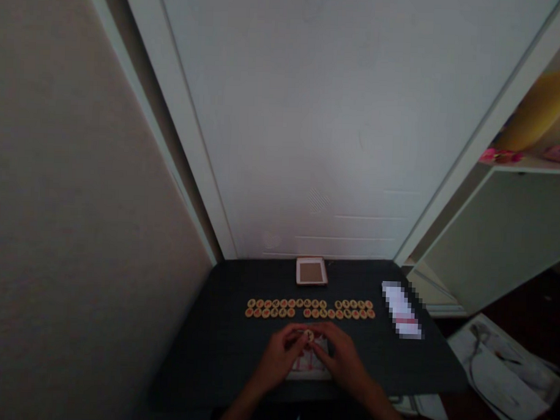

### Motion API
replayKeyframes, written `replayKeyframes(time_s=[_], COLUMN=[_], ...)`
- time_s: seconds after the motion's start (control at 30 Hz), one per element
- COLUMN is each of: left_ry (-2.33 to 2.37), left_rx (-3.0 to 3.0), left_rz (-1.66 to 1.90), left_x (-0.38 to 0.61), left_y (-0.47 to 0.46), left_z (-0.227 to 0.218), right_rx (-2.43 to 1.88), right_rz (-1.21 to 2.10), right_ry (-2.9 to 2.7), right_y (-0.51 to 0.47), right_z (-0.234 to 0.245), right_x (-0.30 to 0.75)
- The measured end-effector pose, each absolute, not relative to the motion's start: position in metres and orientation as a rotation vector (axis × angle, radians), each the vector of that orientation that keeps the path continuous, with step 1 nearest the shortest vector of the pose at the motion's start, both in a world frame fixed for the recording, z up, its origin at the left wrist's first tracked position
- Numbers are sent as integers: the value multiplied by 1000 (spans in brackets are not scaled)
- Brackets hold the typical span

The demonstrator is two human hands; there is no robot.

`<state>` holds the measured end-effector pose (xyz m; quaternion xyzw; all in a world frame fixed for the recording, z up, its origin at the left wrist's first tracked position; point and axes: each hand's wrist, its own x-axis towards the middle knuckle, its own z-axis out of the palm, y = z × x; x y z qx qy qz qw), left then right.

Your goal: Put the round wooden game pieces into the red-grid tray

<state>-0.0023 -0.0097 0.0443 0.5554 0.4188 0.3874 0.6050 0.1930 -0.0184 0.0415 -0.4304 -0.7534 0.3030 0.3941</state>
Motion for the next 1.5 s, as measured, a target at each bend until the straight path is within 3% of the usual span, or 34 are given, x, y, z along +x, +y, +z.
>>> replayKeyframes(time_s=[0.97,1.5], left_ry=[1005,1000], left_rx=[1528,1405], left_rz=[884,908], left_x=[2,0], left_y=[-13,-11], left_z=[48,41], right_rx=[-1342,-1113], right_rz=[1087,1397], right_ry=[-1486,-1353], right_y=[-13,-13], right_z=[28,32], right_x=[189,189])
